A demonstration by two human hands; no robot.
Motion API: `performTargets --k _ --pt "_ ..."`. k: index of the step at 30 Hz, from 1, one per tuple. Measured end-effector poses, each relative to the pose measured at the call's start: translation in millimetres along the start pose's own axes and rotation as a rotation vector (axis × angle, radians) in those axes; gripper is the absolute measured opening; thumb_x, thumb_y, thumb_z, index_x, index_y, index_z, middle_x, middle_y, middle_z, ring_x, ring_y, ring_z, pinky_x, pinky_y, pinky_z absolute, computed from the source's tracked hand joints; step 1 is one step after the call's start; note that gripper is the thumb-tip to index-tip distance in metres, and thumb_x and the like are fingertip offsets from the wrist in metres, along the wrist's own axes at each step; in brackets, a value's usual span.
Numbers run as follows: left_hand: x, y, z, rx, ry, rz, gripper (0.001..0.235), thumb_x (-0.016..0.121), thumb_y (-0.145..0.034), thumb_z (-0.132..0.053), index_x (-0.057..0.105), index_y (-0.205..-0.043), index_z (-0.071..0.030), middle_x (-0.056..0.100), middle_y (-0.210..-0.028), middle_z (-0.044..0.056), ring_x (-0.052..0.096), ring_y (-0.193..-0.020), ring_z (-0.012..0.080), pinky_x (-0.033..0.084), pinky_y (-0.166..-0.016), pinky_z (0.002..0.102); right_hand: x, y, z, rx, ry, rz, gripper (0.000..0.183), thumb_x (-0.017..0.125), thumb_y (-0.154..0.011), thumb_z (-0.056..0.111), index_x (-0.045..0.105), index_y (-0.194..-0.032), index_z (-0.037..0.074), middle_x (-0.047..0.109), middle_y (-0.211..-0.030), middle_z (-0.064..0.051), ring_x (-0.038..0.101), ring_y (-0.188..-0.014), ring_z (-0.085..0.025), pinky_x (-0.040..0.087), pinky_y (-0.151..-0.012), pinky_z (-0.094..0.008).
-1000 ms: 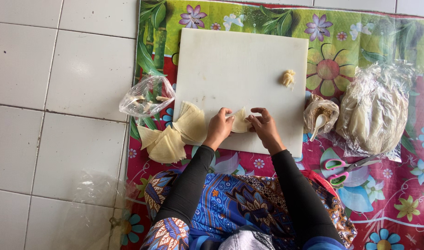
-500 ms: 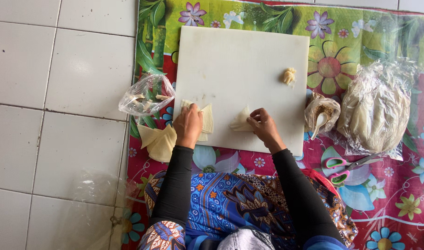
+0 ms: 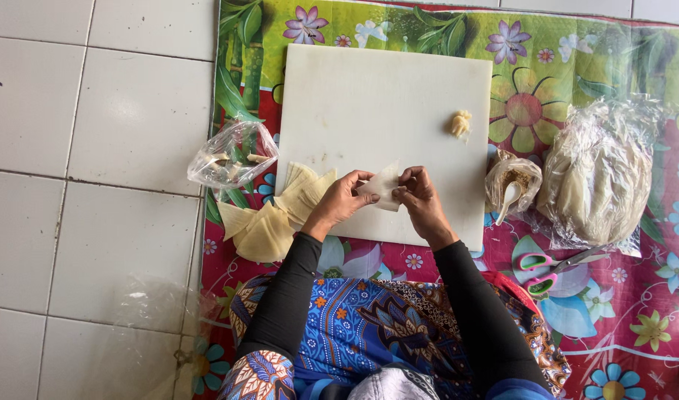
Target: The person sits on a floral mat and prepares samosas by hand. They fold thin pastry sheets into cones, fill them with a brown mixture using a small spoon, and seal the edges. The finished samosas are placed into a plastic bag.
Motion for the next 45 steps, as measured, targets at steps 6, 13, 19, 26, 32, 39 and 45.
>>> performTargets --k 6,13,19,26,32,39,45 --pt "11.3 3.2 3.2 -0.157 0.091 -0.1 0.035 0.078 -0.09 -0.013 0.063 -0.12 -0.003 0.072 -0.094 0.008 0.071 -0.08 0.0107 0.059 -0.07 0.025 -8.9 -7.9 -2.7 0.027 0.309 -0.174 0.031 0.063 -0.094 -0.008 0.049 -0.115 0.009 0.061 -0.106 -0.006 0.06 -0.09 -0.01 0.049 -0.072 -0.028" --pt "19.3 5.4 -20.9 -0.027 0.042 -0.244 0.036 0.074 -0.092 -0.01 0.061 -0.125 -0.004 0.071 -0.094 0.006 0.068 -0.08 0.0109 0.057 -0.07 0.027 2.6 -2.4 2.9 0.104 0.276 -0.162 0.054 0.068 -0.089 -0.007 0.038 -0.131 0.01 0.059 -0.114 -0.01 0.066 -0.099 -0.018 0.059 -0.081 -0.033" --pt "9.9 6.9 -26.1 0.044 0.165 -0.302 0.031 0.071 -0.096 -0.009 0.062 -0.125 -0.003 0.072 -0.092 0.007 0.065 -0.083 0.0107 0.054 -0.075 0.027 2.8 -4.7 -5.6 0.099 0.144 -0.139 0.057 0.065 -0.093 -0.007 0.034 -0.137 0.012 0.064 -0.111 -0.017 0.066 -0.103 -0.019 0.058 -0.09 -0.033" --pt "9.8 4.3 -26.5 0.023 0.241 -0.306 0.026 0.068 -0.099 -0.011 0.062 -0.123 -0.002 0.073 -0.095 0.005 0.07 -0.085 0.0091 0.06 -0.077 0.025 -5.5 -3.9 -6.9 0.126 -0.111 -0.197 0.049 0.062 -0.096 -0.005 0.038 -0.135 0.013 0.063 -0.109 -0.012 0.067 -0.099 -0.019 0.058 -0.088 -0.037" --pt "5.9 6.6 -28.5 0.045 0.175 -0.351 0.028 0.072 -0.096 -0.011 0.063 -0.121 -0.001 0.072 -0.097 0.006 0.07 -0.085 0.0103 0.059 -0.075 0.026 -9.7 -4.9 -11.6 0.117 -0.085 -0.205 0.044 0.064 -0.097 -0.002 0.042 -0.132 0.012 0.066 -0.106 -0.011 0.068 -0.097 -0.017 0.057 -0.086 -0.035" --pt "9.2 8.0 -38.0 0.075 0.089 -0.352 0.015 0.072 -0.099 -0.012 0.07 -0.112 -0.004 0.074 -0.096 0.005 0.069 -0.083 0.0097 0.058 -0.074 0.026 -5.7 -5.4 6.0 -0.053 0.229 -0.308 0.034 0.064 -0.1 0.001 0.048 -0.129 0.008 0.067 -0.107 -0.008 0.068 -0.096 -0.014 0.058 -0.081 -0.03" --pt "14.3 9.2 -37.0 0.187 -0.065 -0.354 0.014 0.07 -0.097 -0.012 0.072 -0.109 -0.005 0.072 -0.105 0.008 0.072 -0.089 0.0153 0.06 -0.078 0.03 -5.2 -3.6 29.3 -0.298 0.531 -0.293 0.035 0.069 -0.1 0.002 0.049 -0.128 0.004 0.068 -0.105 -0.009 0.066 -0.091 -0.011 0.056 -0.076 -0.026"
Point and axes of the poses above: each hand's wrist, its own y-axis away from the middle knuckle, its own x-axis out of the palm, z = x × y, the point moved 4 cm from there along -y, towards the middle knuckle
